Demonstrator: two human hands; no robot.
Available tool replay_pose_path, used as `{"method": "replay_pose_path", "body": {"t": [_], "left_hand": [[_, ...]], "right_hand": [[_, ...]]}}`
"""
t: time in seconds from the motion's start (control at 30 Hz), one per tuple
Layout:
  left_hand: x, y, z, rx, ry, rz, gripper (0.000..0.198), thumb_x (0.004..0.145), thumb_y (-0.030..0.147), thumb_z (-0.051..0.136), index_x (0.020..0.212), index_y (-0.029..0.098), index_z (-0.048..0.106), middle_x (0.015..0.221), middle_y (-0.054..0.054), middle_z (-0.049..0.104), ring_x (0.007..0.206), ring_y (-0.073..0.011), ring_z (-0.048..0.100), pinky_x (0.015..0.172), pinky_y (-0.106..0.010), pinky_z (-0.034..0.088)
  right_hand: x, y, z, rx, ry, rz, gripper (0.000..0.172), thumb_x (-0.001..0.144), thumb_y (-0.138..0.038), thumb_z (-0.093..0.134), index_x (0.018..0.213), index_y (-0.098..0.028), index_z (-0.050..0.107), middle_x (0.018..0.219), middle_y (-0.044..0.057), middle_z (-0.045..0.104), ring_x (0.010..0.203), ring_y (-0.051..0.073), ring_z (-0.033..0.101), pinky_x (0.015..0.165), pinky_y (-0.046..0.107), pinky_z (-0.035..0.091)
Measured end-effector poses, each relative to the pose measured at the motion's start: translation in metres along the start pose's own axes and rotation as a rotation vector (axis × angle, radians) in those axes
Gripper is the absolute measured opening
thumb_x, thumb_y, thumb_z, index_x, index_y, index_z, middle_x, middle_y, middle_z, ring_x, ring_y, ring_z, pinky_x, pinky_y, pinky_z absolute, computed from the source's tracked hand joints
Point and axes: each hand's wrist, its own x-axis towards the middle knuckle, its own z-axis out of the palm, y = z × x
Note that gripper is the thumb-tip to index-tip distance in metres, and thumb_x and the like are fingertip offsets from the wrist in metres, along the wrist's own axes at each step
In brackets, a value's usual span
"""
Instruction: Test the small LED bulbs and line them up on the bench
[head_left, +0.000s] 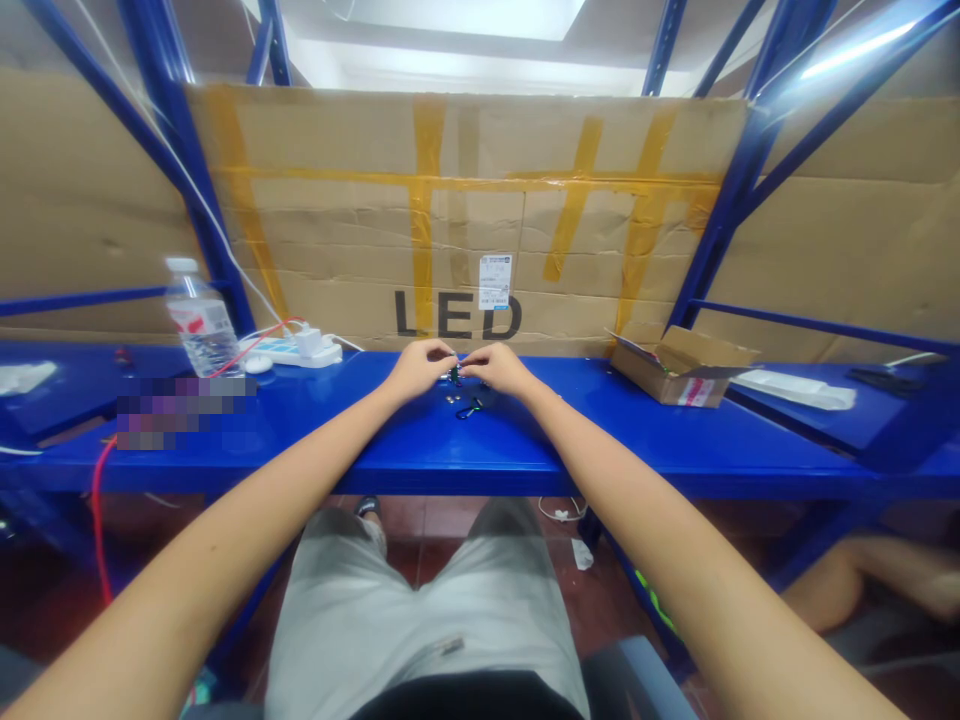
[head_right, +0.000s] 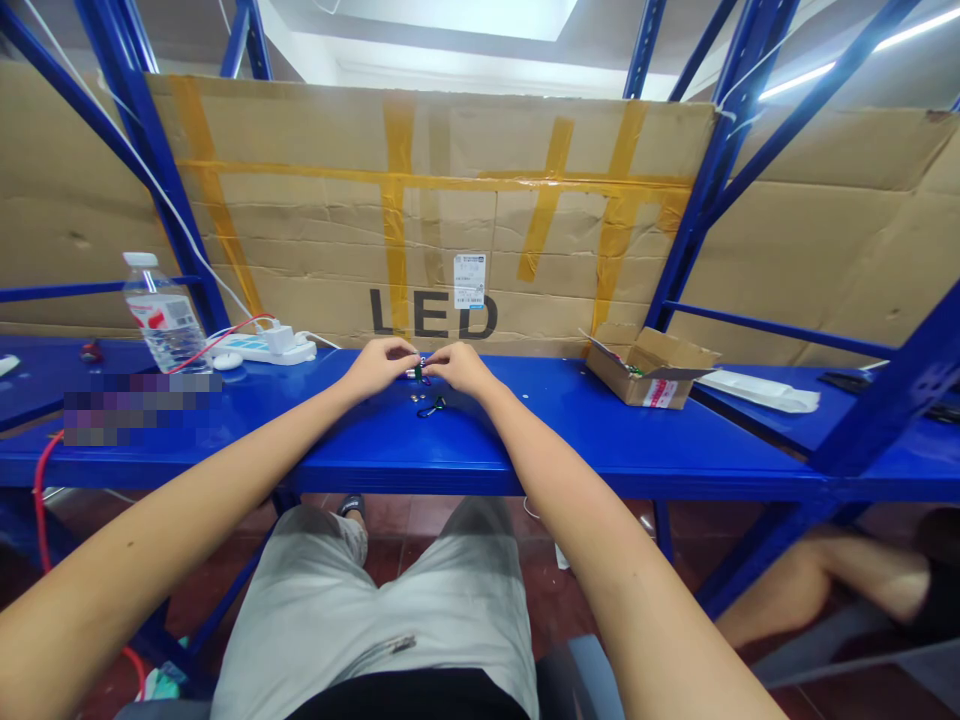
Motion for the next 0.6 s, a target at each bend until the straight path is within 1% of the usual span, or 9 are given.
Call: {"method": "replay_pose_path", "body": {"t": [0.07, 0.1, 0.17, 0.2, 0.27, 0.37, 0.47, 0.53, 0.6], "left_hand": [[0.002, -0.001, 0.001, -0.143, 0.036, -0.083, 0.014, 0.082, 0.026, 0.065, 0.089, 0.014, 0.065, 0.088, -0.008, 0.073, 0.084, -0.0203, 0.069, 0.076, -0.033, 0.058], [0.003, -0.001, 0.002, -0.222, 0.043, -0.130, 0.012, 0.085, 0.024, 0.062, 0.092, 0.014, 0.063, 0.089, -0.008, 0.073, 0.085, -0.0201, 0.070, 0.074, -0.034, 0.059], [0.003, 0.000, 0.004, -0.349, 0.047, -0.205, 0.009, 0.090, 0.020, 0.058, 0.096, 0.015, 0.059, 0.091, -0.009, 0.071, 0.086, -0.0200, 0.071, 0.070, -0.035, 0.062], [0.003, 0.001, 0.005, -0.391, 0.050, -0.228, 0.008, 0.091, 0.019, 0.056, 0.097, 0.014, 0.058, 0.091, -0.008, 0.071, 0.085, -0.0199, 0.071, 0.069, -0.037, 0.063], [0.003, 0.004, 0.006, -0.450, 0.060, -0.253, 0.007, 0.093, 0.018, 0.055, 0.099, 0.014, 0.057, 0.088, -0.008, 0.069, 0.082, -0.0190, 0.071, 0.067, -0.038, 0.064], [0.002, 0.005, 0.007, -0.496, 0.068, -0.253, 0.006, 0.094, 0.014, 0.054, 0.099, 0.013, 0.057, 0.085, -0.007, 0.067, 0.079, -0.0166, 0.070, 0.069, -0.037, 0.065], [0.002, 0.003, 0.008, -0.483, 0.054, -0.238, 0.006, 0.092, 0.013, 0.058, 0.098, 0.012, 0.059, 0.085, -0.006, 0.067, 0.080, -0.0156, 0.070, 0.070, -0.035, 0.065], [0.003, 0.000, 0.008, -0.455, 0.038, -0.235, 0.008, 0.090, 0.013, 0.062, 0.097, 0.012, 0.061, 0.087, -0.006, 0.067, 0.082, -0.0160, 0.070, 0.072, -0.035, 0.065], [0.004, -0.004, 0.007, -0.414, 0.023, -0.225, 0.011, 0.087, 0.015, 0.066, 0.097, 0.012, 0.063, 0.090, -0.007, 0.069, 0.082, -0.0165, 0.070, 0.074, -0.035, 0.064]], "right_hand": [[0.003, 0.007, -0.005, -0.121, 0.075, 0.022, 0.020, 0.080, -0.018, 0.070, 0.097, -0.015, 0.080, 0.094, 0.008, 0.077, 0.086, 0.019, 0.067, 0.082, 0.028, 0.049], [0.004, 0.012, -0.008, -0.176, 0.086, 0.048, 0.023, 0.080, -0.013, 0.067, 0.100, -0.015, 0.079, 0.091, 0.008, 0.077, 0.084, 0.019, 0.067, 0.081, 0.029, 0.049], [0.006, 0.022, -0.012, -0.254, 0.033, 0.103, 0.029, 0.079, -0.007, 0.065, 0.103, -0.014, 0.078, 0.084, 0.007, 0.075, 0.077, 0.019, 0.066, 0.078, 0.028, 0.049], [0.006, 0.026, -0.013, -0.290, 0.015, 0.130, 0.027, 0.078, -0.007, 0.067, 0.102, -0.014, 0.078, 0.082, 0.007, 0.075, 0.076, 0.019, 0.066, 0.077, 0.028, 0.049], [0.006, 0.032, -0.014, -0.344, -0.017, 0.203, 0.018, 0.075, -0.014, 0.075, 0.093, -0.014, 0.078, 0.080, 0.009, 0.074, 0.073, 0.020, 0.065, 0.074, 0.029, 0.049], [0.005, 0.033, -0.011, -0.378, -0.075, 0.261, 0.008, 0.072, -0.020, 0.080, 0.075, -0.015, 0.075, 0.075, 0.009, 0.073, 0.069, 0.020, 0.065, 0.068, 0.028, 0.048], [0.004, 0.029, -0.010, -0.385, -0.106, 0.265, 0.011, 0.069, -0.012, 0.078, 0.063, -0.018, 0.070, 0.069, 0.008, 0.072, 0.068, 0.021, 0.065, 0.067, 0.028, 0.048], [0.003, 0.025, -0.013, -0.365, -0.089, 0.259, 0.015, 0.067, -0.005, 0.074, 0.061, -0.018, 0.068, 0.068, 0.008, 0.071, 0.069, 0.021, 0.065, 0.069, 0.029, 0.048], [0.002, 0.020, -0.017, -0.291, -0.028, 0.231, 0.015, 0.068, -0.003, 0.070, 0.062, -0.017, 0.068, 0.069, 0.008, 0.071, 0.069, 0.021, 0.064, 0.070, 0.029, 0.048]]}}
